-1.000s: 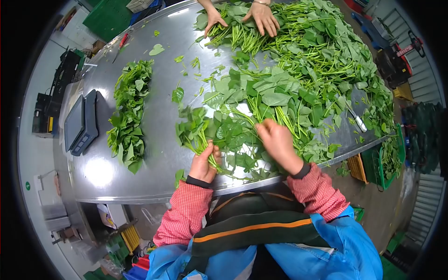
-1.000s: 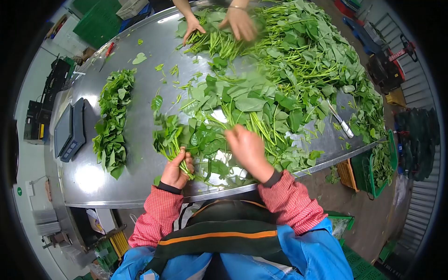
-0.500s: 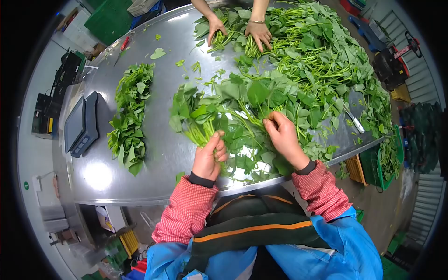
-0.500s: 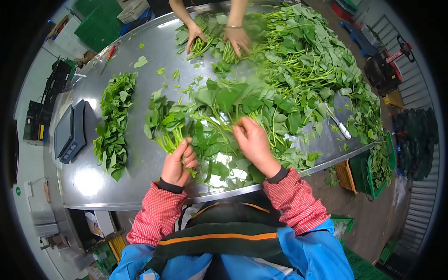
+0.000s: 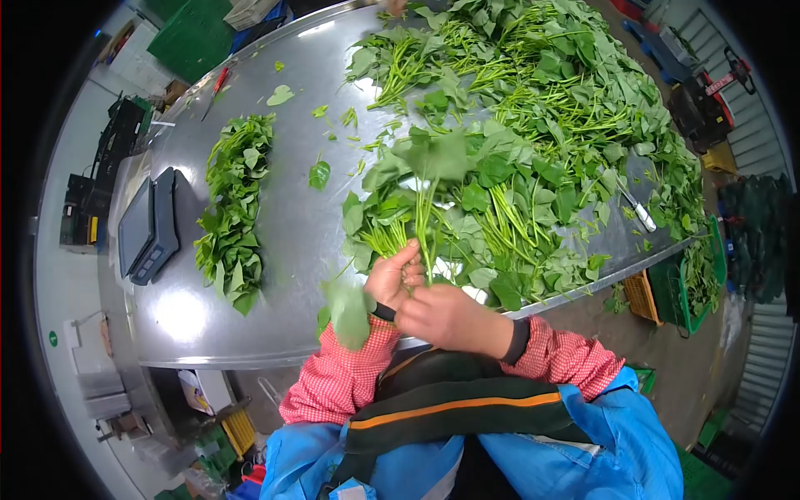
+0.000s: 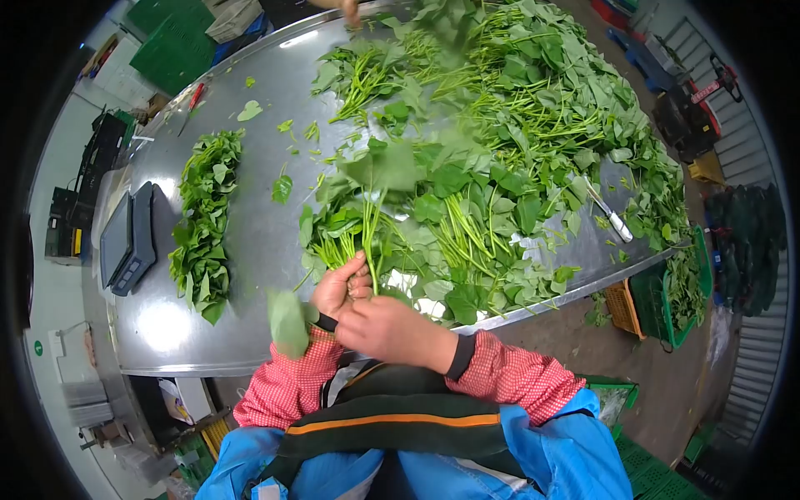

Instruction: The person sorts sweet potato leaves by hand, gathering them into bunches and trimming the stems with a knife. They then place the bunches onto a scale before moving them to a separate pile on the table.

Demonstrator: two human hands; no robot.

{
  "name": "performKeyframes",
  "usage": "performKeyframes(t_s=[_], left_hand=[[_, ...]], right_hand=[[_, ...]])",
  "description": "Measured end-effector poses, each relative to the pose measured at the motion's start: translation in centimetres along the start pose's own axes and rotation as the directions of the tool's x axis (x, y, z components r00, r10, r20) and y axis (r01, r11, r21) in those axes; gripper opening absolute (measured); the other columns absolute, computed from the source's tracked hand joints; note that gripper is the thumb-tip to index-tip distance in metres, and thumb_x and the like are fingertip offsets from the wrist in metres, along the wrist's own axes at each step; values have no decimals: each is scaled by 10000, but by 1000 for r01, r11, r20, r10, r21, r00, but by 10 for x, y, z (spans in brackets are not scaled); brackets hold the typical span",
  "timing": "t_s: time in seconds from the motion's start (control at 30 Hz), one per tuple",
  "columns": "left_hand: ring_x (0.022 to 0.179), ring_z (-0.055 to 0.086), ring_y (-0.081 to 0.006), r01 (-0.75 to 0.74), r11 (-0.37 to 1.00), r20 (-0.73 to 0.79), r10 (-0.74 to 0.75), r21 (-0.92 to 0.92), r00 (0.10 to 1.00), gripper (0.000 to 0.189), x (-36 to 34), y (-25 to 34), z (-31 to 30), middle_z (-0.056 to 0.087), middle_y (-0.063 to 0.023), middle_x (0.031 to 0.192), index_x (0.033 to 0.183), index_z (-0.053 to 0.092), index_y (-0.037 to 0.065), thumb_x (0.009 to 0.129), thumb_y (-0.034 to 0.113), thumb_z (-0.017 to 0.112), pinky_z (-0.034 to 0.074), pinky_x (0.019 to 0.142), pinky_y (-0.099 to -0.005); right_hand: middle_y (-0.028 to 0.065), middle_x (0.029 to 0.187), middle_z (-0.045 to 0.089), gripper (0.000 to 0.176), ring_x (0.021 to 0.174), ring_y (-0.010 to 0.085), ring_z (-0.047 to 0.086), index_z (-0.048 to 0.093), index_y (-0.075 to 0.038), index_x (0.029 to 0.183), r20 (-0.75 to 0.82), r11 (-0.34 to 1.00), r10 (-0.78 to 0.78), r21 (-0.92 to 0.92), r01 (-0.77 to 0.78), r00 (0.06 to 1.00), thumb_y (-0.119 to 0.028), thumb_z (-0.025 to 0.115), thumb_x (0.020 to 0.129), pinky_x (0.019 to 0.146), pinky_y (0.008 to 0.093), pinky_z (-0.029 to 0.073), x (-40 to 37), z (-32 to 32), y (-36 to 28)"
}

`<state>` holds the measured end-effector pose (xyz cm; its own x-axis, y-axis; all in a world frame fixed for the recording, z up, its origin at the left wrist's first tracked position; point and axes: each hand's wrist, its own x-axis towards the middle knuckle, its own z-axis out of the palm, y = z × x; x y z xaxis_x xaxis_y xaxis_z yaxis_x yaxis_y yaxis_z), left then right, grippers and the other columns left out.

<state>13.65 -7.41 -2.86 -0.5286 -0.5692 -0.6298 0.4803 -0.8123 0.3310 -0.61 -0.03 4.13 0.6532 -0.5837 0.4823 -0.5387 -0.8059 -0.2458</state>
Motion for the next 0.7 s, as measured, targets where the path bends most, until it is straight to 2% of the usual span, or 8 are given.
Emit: performKeyframes(t_s=[0.1, 0.33, 0.43, 0.5, 0.53, 0.57, 0.6, 0.7], left_hand=[[486, 393, -45, 63, 992, -47, -68, -105, 997, 131, -13, 6, 13, 461, 36, 602, 890, 558, 83, 928, 206, 585, 332, 423, -200], [494, 378, -45, -59, 959, -58, 78, 279, 995, 113, -8, -11, 4, 465, 59, 616, 852, 559, 134, 863, 153, 670, 285, 439, -204], [468, 365, -56, -100, 995, 7, 99, 25, 995, 80, -3, -3, -8, 457, 50, 598, 882, 561, 105, 911, 167, 604, 292, 439, -194], [476, 327, -51, -77, 989, 134, 93, -125, 987, 129, -5, 4, -11, 429, 40, 616, 941, 552, 63, 948, 192, 546, 293, 458, -173], [514, 321, -37, -189, 982, -185, 183, -12, 965, 155, -27, 11, 37, 432, 36, 665, 971, 539, 41, 959, 195, 525, 290, 462, -168], [526, 323, -37, -154, 985, -5, 154, -74, 988, 151, -23, 9, 20, 449, 31, 700, 986, 537, 40, 961, 187, 520, 290, 464, -168], [539, 326, -37, -108, 986, 179, 130, -126, 975, 148, -19, 7, 2, 467, 27, 734, 1000, 536, 38, 963, 180, 515, 290, 466, -167], [534, 327, -39, -194, 978, 57, 199, -79, 978, 123, -24, -2, 19, 476, 24, 758, 1003, 543, 40, 960, 152, 517, 290, 457, -172]], right_hand=[[37, 805, 503, 129, 790, 200, 542, 523, -87, 825, -18, 997, 44, 65, -43, 999, -155, 557, 720, 617, 299, 445, -5, 8, 2], [48, 810, 521, 128, 793, 224, 548, 528, -79, 851, -13, 982, 47, 183, -43, 999, -148, 574, 753, 646, 354, 459, 4, 14, 6], [65, 772, 526, 109, 724, 228, 542, 536, -53, 893, 59, 799, 263, 546, -252, 963, -149, 560, 848, 640, 345, 452, 0, -7, -17], [66, 762, 539, 136, 689, 197, 533, 541, -32, 945, 117, 491, 638, 699, -519, 761, -158, 534, 894, 639, 321, 443, -6, -9, -11], [67, 757, 546, 152, 671, 182, 528, 543, -22, 971, 174, 291, 777, 752, -591, 604, -162, 521, 917, 639, 308, 439, -9, -8, -7], [70, 765, 566, 192, 694, 129, 519, 556, 5, 1015, 295, -34, 875, 829, -559, 384, -161, 517, 926, 647, 275, 429, -8, -4, 10], [66, 776, 573, 200, 701, 124, 517, 562, 10, 1012, 311, -40, 873, 813, -580, 376, -166, 529, 922, 649, 268, 428, -10, 8, 25], [55, 794, 586, 220, 718, 112, 513, 579, 23, 995, 345, -49, 865, 781, -623, 365, -180, 560, 913, 654, 255, 427, -15, 33, 51]])
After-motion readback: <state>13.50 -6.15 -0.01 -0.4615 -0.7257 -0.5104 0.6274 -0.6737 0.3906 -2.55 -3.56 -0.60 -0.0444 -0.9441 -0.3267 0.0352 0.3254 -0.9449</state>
